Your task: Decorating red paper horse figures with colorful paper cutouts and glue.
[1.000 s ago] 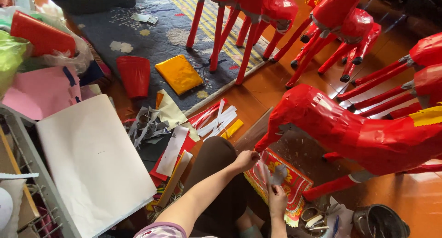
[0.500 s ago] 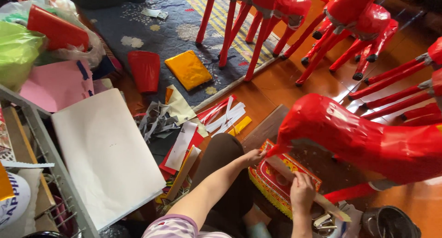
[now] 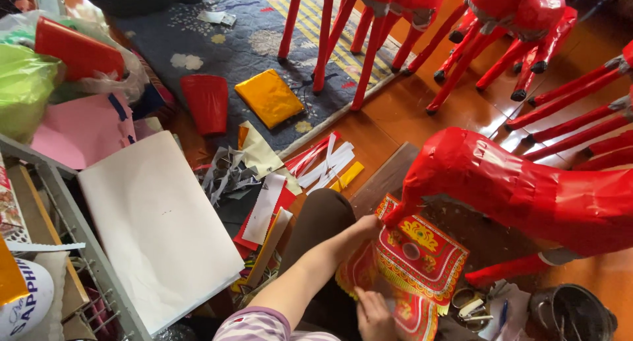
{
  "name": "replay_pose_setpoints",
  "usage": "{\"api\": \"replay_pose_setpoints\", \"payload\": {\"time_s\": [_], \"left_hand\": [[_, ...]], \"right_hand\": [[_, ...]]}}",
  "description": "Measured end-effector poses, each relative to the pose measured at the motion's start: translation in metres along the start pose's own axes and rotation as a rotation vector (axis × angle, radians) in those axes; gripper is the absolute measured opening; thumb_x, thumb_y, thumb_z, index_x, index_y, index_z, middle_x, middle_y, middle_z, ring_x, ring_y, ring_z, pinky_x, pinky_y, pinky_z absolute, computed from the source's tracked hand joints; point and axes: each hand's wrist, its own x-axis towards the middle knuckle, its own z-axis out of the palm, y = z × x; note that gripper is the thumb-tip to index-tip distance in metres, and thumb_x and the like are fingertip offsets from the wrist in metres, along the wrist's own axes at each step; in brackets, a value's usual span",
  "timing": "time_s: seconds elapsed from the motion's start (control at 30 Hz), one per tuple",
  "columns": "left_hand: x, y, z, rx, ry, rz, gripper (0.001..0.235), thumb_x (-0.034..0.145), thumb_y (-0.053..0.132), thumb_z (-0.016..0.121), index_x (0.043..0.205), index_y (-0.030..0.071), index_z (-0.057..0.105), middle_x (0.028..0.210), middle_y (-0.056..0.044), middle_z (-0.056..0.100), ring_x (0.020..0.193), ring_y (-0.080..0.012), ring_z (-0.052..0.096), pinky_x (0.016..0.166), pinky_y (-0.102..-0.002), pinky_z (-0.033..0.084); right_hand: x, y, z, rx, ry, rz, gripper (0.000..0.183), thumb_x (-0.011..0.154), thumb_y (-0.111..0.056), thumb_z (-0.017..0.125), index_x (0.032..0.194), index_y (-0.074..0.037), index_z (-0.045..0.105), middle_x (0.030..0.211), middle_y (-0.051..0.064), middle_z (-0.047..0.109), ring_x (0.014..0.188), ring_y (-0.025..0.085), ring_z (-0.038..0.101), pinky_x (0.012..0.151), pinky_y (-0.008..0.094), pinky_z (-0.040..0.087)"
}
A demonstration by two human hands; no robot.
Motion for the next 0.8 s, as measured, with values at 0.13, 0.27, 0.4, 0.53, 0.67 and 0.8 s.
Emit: {"api": "replay_pose_setpoints", "payload": {"time_s": [0.13, 0.27, 0.4, 0.53, 0.67, 0.8], "left_hand": [[0.090, -0.070, -0.032, 1.319, -0.036, 0.183, 0.025, 0.070, 0.028, 0.060, 0.087, 0.011, 0.067, 0.084, -0.007, 0.071, 0.079, -0.0298, 0.068, 0.065, -0.039, 0.050], [0.086, -0.070, -0.034, 1.289, -0.072, 0.092, 0.036, 0.055, 0.032, 0.077, 0.087, 0.015, 0.073, 0.080, -0.003, 0.072, 0.075, -0.0173, 0.066, 0.067, -0.034, 0.049], [0.084, -0.063, -0.038, 1.246, -0.003, 0.166, 0.036, 0.065, 0.036, 0.068, 0.093, 0.013, 0.069, 0.086, -0.007, 0.071, 0.078, -0.0220, 0.066, 0.068, -0.037, 0.050], [0.069, -0.046, -0.022, 1.151, 0.033, 0.371, 0.031, 0.078, 0.041, 0.060, 0.094, 0.014, 0.065, 0.086, -0.009, 0.069, 0.074, -0.0266, 0.065, 0.067, -0.040, 0.050], [0.000, 0.030, 0.014, 0.958, -0.297, 0.610, 0.008, 0.085, 0.022, 0.067, 0.088, 0.014, 0.070, 0.072, 0.002, 0.067, 0.064, -0.0070, 0.053, 0.060, -0.030, 0.046], [-0.051, 0.084, 0.043, 0.901, -0.368, 0.448, 0.025, 0.077, 0.012, 0.060, 0.099, 0.010, 0.072, 0.092, -0.002, 0.075, 0.080, -0.0123, 0.065, 0.076, -0.028, 0.050]], "right_hand": [[-0.009, -0.005, 0.013, 0.154, -0.116, 0.075, 0.036, 0.085, -0.011, 0.063, 0.121, -0.010, 0.062, 0.101, 0.004, 0.070, 0.089, 0.021, 0.067, 0.084, 0.032, 0.050], [-0.025, 0.009, 0.035, 0.238, -0.320, 0.152, 0.044, 0.085, -0.020, 0.068, 0.125, -0.008, 0.057, 0.114, 0.010, 0.067, 0.106, 0.025, 0.065, 0.095, 0.035, 0.047], [-0.006, -0.007, 0.015, 0.238, -0.564, 0.242, 0.050, 0.085, -0.031, 0.069, 0.130, -0.013, 0.053, 0.116, 0.012, 0.060, 0.106, 0.033, 0.061, 0.093, 0.041, 0.046], [0.017, -0.002, -0.025, 0.387, -0.337, 0.348, 0.033, 0.084, -0.021, 0.069, 0.115, -0.011, 0.066, 0.112, 0.007, 0.072, 0.103, 0.022, 0.069, 0.093, 0.032, 0.049], [0.068, 0.008, -0.102, 0.114, 0.154, 0.249, 0.045, 0.089, -0.015, 0.063, 0.133, -0.005, 0.053, 0.138, 0.017, 0.052, 0.126, 0.030, 0.053, 0.109, 0.037, 0.043], [0.073, 0.053, -0.145, -0.034, 0.048, 0.275, 0.058, 0.091, -0.019, 0.062, 0.144, -0.008, 0.043, 0.139, 0.017, 0.049, 0.128, 0.032, 0.050, 0.105, 0.041, 0.040]]}}
